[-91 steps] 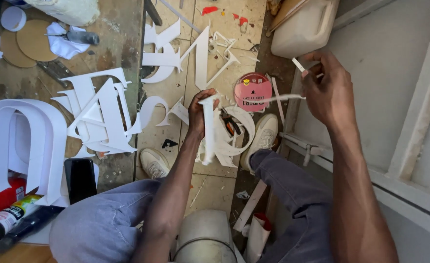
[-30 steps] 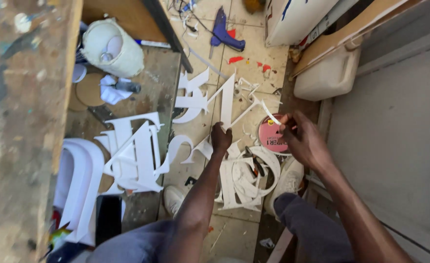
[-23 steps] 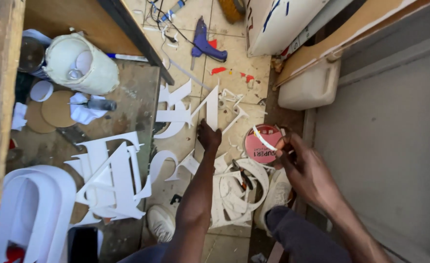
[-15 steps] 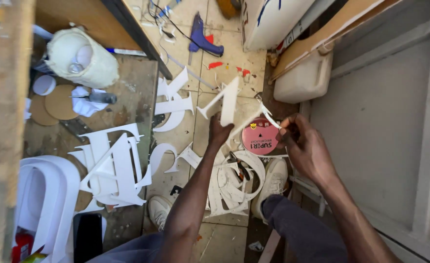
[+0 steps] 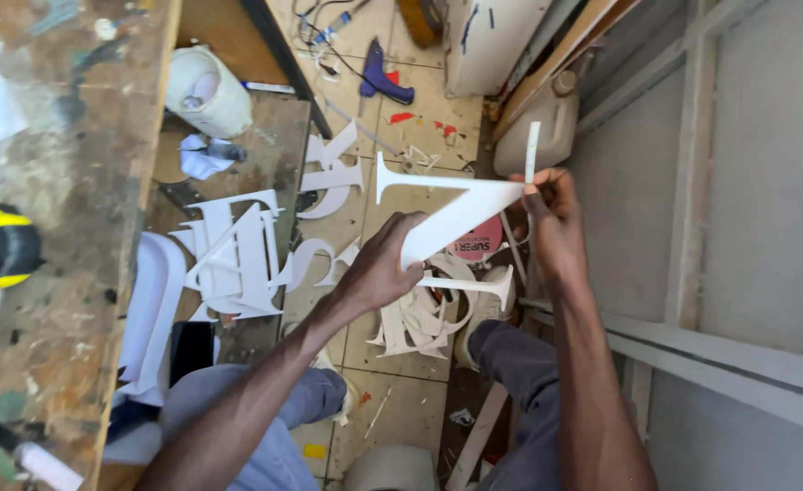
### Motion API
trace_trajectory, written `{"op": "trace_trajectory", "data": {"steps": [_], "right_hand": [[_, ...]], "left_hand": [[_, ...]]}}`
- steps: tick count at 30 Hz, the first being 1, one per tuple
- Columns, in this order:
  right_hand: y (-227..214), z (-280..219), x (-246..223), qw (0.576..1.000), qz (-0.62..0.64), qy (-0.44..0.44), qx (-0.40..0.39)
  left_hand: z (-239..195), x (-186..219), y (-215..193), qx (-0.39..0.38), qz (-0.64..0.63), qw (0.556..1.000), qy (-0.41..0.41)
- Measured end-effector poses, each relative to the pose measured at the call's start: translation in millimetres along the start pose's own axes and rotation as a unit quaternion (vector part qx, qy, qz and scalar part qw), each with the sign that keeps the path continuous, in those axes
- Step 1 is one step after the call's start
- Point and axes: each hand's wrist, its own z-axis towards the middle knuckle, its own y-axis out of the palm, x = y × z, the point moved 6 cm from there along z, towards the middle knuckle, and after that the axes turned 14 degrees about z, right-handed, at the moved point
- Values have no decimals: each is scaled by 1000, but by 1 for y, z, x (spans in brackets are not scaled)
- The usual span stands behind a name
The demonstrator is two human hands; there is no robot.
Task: Assembling 3D sign letters by applying adhesive strips and joining plastic components.
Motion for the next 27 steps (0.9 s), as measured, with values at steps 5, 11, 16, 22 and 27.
{"op": "trace_trajectory", "data": {"steps": [5, 11, 16, 22, 27], "right_hand": [[38, 9, 10, 998, -8, -58, -15], [62, 10, 26, 996, 17, -89, 9], [68, 8, 36, 995, 14, -93, 41], [63, 1, 13, 994, 20, -68, 81], [54, 0, 31, 997, -7, -63, 51]], "left_hand": [[-29, 9, -31, 61, -21, 998, 6], [-34, -5, -77, 311, 15, 950, 38], [-29, -17, -56, 341, 50, 938, 31], [-2, -66, -29, 201, -156, 960, -112], [8, -51, -29, 132, -498, 855, -52]]}}
